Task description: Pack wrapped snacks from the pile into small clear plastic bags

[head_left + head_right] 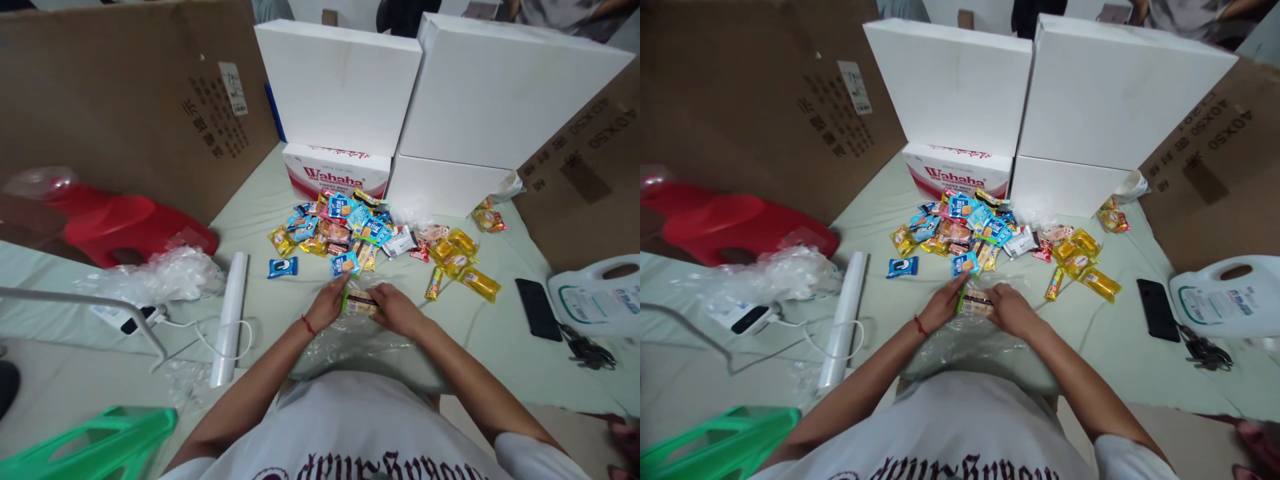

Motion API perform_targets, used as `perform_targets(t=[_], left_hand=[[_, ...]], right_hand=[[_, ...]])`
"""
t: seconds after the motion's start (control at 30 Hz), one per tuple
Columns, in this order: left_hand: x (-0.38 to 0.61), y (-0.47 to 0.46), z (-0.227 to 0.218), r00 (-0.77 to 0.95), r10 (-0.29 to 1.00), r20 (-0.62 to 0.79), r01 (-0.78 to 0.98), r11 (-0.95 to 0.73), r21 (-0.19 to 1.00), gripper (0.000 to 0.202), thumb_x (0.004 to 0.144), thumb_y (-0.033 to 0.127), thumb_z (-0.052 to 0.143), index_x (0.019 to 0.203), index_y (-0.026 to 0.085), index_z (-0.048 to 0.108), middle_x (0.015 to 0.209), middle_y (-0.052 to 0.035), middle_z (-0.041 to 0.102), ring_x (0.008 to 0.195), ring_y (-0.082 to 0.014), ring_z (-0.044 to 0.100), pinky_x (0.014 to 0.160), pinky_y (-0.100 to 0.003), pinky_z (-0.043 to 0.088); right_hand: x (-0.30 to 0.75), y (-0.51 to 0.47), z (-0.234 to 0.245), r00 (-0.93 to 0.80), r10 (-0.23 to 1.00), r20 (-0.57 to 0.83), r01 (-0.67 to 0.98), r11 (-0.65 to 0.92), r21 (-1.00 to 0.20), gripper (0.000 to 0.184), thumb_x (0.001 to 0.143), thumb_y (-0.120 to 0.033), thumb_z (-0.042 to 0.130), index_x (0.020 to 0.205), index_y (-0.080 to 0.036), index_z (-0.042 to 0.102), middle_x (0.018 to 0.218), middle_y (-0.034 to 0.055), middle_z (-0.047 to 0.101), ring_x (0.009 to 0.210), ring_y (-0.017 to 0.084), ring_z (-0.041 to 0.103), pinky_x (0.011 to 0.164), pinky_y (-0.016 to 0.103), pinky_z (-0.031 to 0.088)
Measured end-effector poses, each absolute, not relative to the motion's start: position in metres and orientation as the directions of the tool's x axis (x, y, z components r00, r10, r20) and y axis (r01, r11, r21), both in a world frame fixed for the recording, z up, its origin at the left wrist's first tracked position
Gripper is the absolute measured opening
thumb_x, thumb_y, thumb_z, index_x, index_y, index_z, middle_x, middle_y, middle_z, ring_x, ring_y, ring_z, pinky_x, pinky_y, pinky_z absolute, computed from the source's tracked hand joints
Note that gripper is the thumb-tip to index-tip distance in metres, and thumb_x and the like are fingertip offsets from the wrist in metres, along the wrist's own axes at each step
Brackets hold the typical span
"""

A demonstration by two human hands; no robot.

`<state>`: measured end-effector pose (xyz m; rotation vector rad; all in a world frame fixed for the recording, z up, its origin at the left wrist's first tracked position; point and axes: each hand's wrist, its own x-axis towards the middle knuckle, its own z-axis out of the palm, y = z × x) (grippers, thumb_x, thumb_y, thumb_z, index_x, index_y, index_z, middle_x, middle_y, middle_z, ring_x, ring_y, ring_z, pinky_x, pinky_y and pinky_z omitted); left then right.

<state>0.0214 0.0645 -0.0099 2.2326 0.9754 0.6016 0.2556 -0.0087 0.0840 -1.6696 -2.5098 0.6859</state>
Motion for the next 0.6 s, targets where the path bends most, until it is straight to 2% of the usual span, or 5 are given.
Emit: perform_targets(t=[0.13, 0.27, 0.4, 0.5, 0.6], left_hand=[[0.005, 0.065, -0.001, 0.572, 0.789, 0.226, 0.462, -0.538, 0.705, 0.064, 0.089, 0.004, 0.036, 0.146, 0.024, 0.056, 0.15, -0.0052, 0.059, 0.14, -0.0186, 0.052, 0.12, -0.046, 0.042], [0.0, 0.048, 0.009, 0.55, 0.804, 0.226, 0.6, -0.569, 0.563, 0.058, 0.085, 0.003, 0.043, 0.131, 0.028, 0.069, 0.142, -0.0031, 0.066, 0.136, -0.0237, 0.052, 0.114, -0.052, 0.043], [-0.004, 0.031, 0.006, 0.665, 0.739, 0.112, 0.657, -0.649, 0.384, 0.055, 0.093, 0.012, 0.048, 0.144, 0.03, 0.058, 0.15, -0.0054, 0.06, 0.144, -0.0271, 0.045, 0.119, -0.058, 0.032], [-0.009, 0.023, 0.003, 0.593, 0.8, 0.097, 0.742, -0.589, 0.319, 0.052, 0.101, 0.024, 0.042, 0.153, 0.028, 0.047, 0.159, -0.0098, 0.048, 0.148, -0.029, 0.041, 0.121, -0.061, 0.024], [-0.009, 0.02, 0.004, 0.532, 0.84, 0.106, 0.784, -0.535, 0.315, 0.049, 0.105, 0.032, 0.037, 0.153, 0.026, 0.046, 0.161, -0.0109, 0.046, 0.148, -0.0289, 0.041, 0.121, -0.059, 0.024]], right_hand=[[0.254, 0.024, 0.085, -0.414, 0.862, -0.293, 0.894, 0.324, -0.309, 0.036, 0.099, -0.035, 0.06, 0.13, -0.016, 0.062, 0.118, 0.0148, 0.065, 0.105, 0.025, 0.062, 0.089, 0.032, 0.046], [0.263, 0.092, 0.107, -0.493, 0.854, -0.163, 0.869, 0.476, -0.135, 0.05, 0.1, -0.011, 0.041, 0.147, -0.024, 0.053, 0.141, 0.0117, 0.06, 0.128, 0.027, 0.056, 0.099, 0.034, 0.044], [0.26, 0.14, 0.104, -0.6, 0.751, -0.274, 0.793, 0.603, -0.085, 0.057, 0.097, -0.009, 0.041, 0.152, -0.024, 0.048, 0.155, 0.0124, 0.049, 0.13, 0.027, 0.057, 0.098, 0.036, 0.046], [0.265, 0.14, 0.098, -0.488, 0.8, -0.349, 0.85, 0.527, 0.021, 0.042, 0.1, -0.016, 0.042, 0.138, -0.019, 0.06, 0.142, 0.0189, 0.055, 0.11, 0.029, 0.066, 0.087, 0.037, 0.049], [0.285, 0.122, 0.102, -0.378, 0.848, -0.372, 0.894, 0.438, 0.089, 0.034, 0.093, -0.026, 0.062, 0.125, -0.015, 0.065, 0.131, 0.0204, 0.058, 0.105, 0.031, 0.066, 0.084, 0.036, 0.049]])
